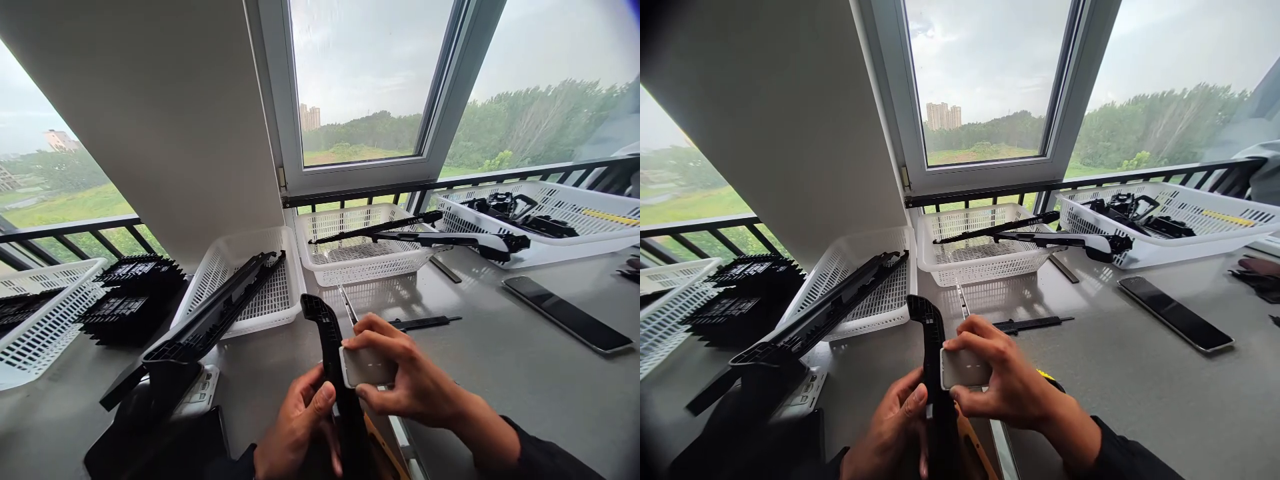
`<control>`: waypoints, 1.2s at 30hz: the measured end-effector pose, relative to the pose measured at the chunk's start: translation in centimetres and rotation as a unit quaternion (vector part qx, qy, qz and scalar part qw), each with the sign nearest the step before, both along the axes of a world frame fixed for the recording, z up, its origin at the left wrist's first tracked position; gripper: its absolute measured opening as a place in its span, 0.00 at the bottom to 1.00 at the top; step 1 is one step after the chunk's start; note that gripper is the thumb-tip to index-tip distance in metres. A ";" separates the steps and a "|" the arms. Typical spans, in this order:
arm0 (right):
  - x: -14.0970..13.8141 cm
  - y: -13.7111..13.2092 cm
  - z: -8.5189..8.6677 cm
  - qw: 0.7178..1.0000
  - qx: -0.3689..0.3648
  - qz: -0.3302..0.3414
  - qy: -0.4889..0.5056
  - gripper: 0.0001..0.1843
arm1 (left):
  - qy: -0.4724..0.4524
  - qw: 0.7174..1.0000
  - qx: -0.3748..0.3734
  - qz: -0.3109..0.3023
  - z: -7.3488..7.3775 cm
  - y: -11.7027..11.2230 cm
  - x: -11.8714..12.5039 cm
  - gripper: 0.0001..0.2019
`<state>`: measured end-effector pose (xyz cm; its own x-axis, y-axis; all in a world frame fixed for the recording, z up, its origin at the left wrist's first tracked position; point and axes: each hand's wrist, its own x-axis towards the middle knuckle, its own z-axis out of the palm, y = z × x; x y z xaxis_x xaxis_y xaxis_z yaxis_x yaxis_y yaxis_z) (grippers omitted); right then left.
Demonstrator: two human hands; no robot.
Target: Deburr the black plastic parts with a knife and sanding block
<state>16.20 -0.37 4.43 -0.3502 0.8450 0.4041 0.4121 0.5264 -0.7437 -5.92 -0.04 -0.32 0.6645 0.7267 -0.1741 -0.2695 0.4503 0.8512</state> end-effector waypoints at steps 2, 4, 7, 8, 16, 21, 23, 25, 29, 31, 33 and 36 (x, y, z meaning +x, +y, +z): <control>0.0 0.1 -0.4 1.000 0.014 -0.004 0.004 0.30 | -0.003 1.000 0.000 -0.009 0.0 -0.1 0.0 0.36; -0.2 0.0 -0.7 1.000 0.027 0.002 0.004 0.31 | -0.010 1.000 0.000 -0.007 0.1 -0.1 0.1 0.36; -0.6 -0.2 -0.8 0.999 0.045 -0.008 0.010 0.30 | -0.026 0.999 -0.002 -0.025 0.2 0.0 0.2 0.34; -0.7 -0.2 -0.8 0.999 0.047 -0.013 0.014 0.30 | -0.030 0.999 -0.003 -0.030 0.1 0.0 0.2 0.33; -0.6 0.0 -0.4 0.999 0.047 -0.001 0.007 0.28 | -0.004 0.999 -0.013 -0.047 -0.4 0.1 -0.2 0.36; -1.3 -0.5 -0.5 0.996 0.076 -0.027 0.046 0.30 | 0.002 0.999 0.036 -0.036 0.4 0.2 -0.1 0.32; -1.9 -1.0 -0.4 0.994 0.086 -0.012 0.066 0.33 | -0.025 0.999 0.024 -0.005 0.3 0.2 0.1 0.31; -2.4 -1.4 -0.3 0.993 0.091 0.009 0.073 0.35 | -0.044 0.999 -0.014 0.024 -0.3 0.2 0.4 0.30; -2.0 -1.1 -0.4 0.994 0.103 -0.021 0.044 0.34 | -0.074 0.996 -0.057 -0.007 -1.5 -0.1 0.4 0.31; -1.4 -0.6 -0.5 0.991 0.113 -0.067 0.027 0.31 | -0.084 0.994 -0.052 -0.039 -1.5 -0.2 0.2 0.31; -1.0 -0.4 -0.6 0.990 0.118 -0.077 0.020 0.30 | -0.077 0.995 -0.048 -0.041 -1.3 -0.3 0.1 0.29; -0.9 -0.2 -0.7 0.992 0.117 -0.032 0.013 0.32 | -0.065 0.996 -0.050 -0.031 -0.7 -0.2 0.1 0.29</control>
<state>15.29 -0.59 3.74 -0.2866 0.7463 0.6008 0.4321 0.6603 -0.6142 -5.78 -0.21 -0.99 0.7288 0.6674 -0.1532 -0.3441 0.5503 0.7607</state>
